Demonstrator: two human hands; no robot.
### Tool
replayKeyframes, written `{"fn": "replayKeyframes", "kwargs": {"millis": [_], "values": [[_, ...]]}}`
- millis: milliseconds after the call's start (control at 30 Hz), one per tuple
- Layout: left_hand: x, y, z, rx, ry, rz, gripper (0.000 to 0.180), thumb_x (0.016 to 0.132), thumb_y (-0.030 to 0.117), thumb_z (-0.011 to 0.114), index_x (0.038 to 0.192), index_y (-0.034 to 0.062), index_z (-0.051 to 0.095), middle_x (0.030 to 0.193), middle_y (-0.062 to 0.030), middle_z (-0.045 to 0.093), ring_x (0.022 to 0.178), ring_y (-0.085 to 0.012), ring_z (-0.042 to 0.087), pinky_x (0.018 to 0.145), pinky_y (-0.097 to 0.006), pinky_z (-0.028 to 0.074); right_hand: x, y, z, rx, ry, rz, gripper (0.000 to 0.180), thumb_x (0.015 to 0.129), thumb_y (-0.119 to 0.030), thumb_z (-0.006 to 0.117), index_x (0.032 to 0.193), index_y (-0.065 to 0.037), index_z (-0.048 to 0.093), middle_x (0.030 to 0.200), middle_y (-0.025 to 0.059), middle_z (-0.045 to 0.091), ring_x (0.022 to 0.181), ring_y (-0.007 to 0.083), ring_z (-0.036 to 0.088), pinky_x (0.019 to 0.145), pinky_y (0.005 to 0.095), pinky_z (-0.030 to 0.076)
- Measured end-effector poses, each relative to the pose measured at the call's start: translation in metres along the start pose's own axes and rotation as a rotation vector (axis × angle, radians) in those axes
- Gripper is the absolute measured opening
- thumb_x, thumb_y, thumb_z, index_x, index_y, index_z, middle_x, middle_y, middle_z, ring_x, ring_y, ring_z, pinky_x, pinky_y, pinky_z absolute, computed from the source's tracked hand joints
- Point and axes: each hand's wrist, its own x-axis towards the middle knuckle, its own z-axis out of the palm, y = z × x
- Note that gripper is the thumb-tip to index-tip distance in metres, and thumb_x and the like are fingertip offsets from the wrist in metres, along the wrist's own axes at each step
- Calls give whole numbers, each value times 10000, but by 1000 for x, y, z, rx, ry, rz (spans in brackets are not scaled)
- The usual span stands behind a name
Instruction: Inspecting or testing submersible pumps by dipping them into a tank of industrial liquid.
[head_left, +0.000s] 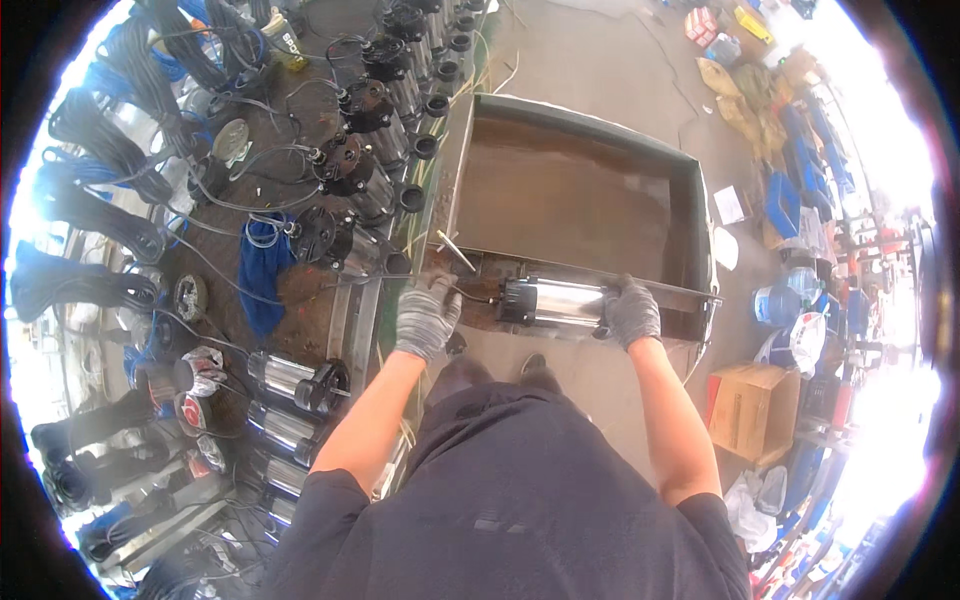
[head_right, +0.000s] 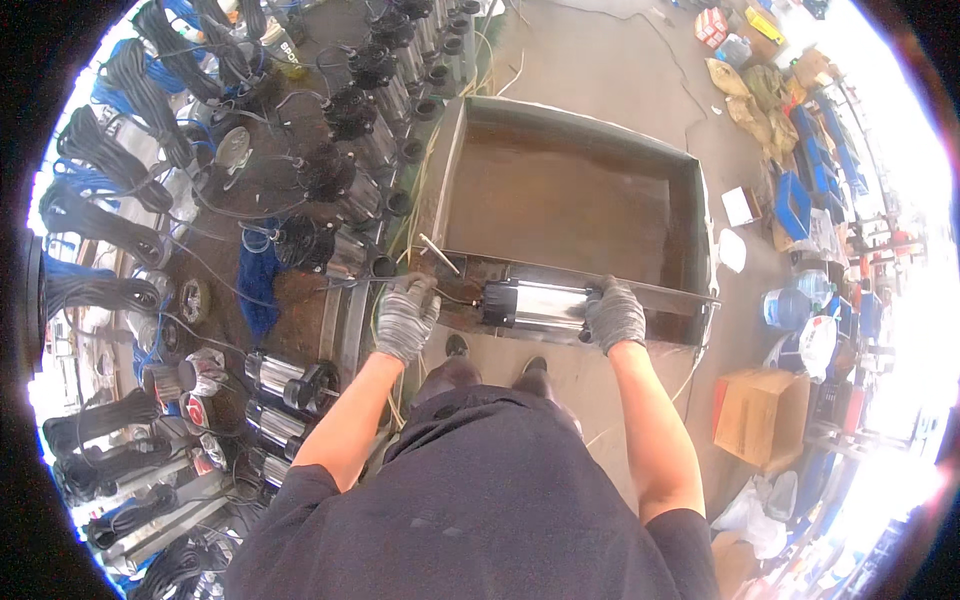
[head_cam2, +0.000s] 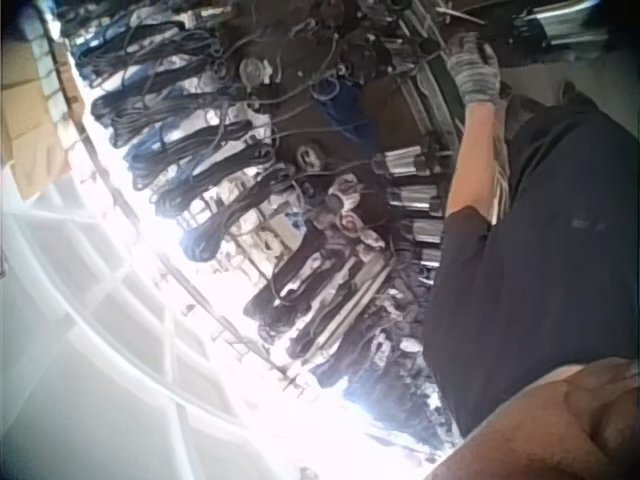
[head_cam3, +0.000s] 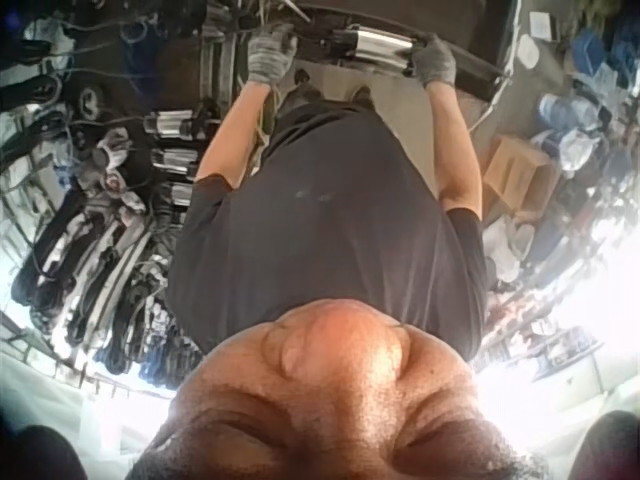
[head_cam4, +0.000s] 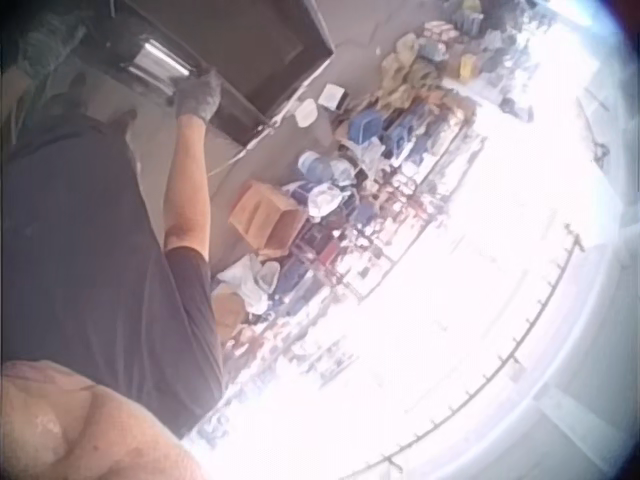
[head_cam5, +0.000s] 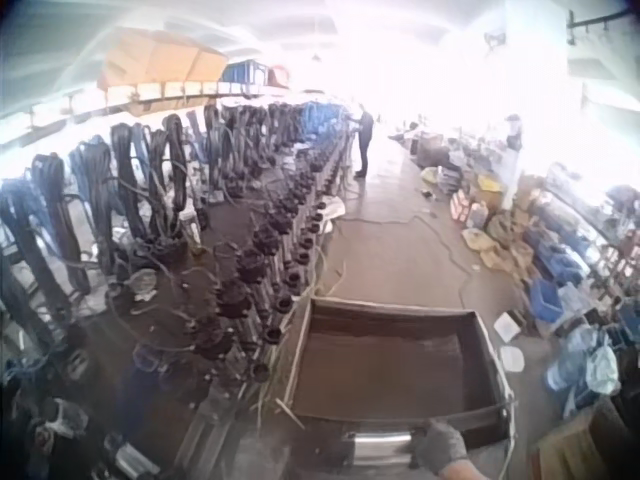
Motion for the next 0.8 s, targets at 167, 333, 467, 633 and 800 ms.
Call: {"fn": "replayKeyframes", "kwargs": {"millis": [167, 333, 467, 633, 800], "values": [[21, -9, -37, 497, -550, 108, 399, 926, 333, 668, 1271, 132, 669, 1202, -119, 680, 1203, -340, 611, 1079, -507, 434, 10, 10, 11, -43, 38, -24, 263, 1006, -215, 614, 1167, -28, 706, 1010, 186, 738, 721, 276, 753, 664, 377, 631], [7, -28, -38, 278, -633, -128, 351, 982, 334, 632, 1201, 62, 668, 1123, -210, 699, 1085, -394, 665, 932, -488, 529, 20, 25, 15, 23, 95, 23, 347, 883, -233, 773, 1170, -48, 714, 1052, 182, 736, 738, 283, 747, 714, 391, 627], [-8, -29, -26, 28, -458, -153, 467, 921, 321, 717, 1291, 46, 644, 1161, -225, 689, 1125, -392, 646, 989, -464, 513, 21, 25, 9, -31, -11, 27, 555, 753, -270, 886, 1241, -82, 697, 1172, 179, 709, 945, 294, 736, 882, 416, 594], [-6, 6, 1, 113, -260, 188, 498, 885, 386, 749, 1262, 71, 670, 1197, -199, 664, 1125, -402, 621, 1003, -514, 482, 16, 29, 3, -338, 77, -137, 484, 823, -329, 797, 1200, -47, 685, 1177, 245, 699, 1111, 393, 676, 988, 464, 546], [-3, 74, 39, -343, -336, -65, 582, 863, 331, 823, 1297, 9, 604, 1184, -194, 674, 1077, -327, 653, 993, -421, 502, 6, 91, -10, 275, 35, -228, 387, 919, -292, 738, 1160, 2, 666, 1073, 257, 714, 1023, 392, 701, 915, 472, 544]]}}
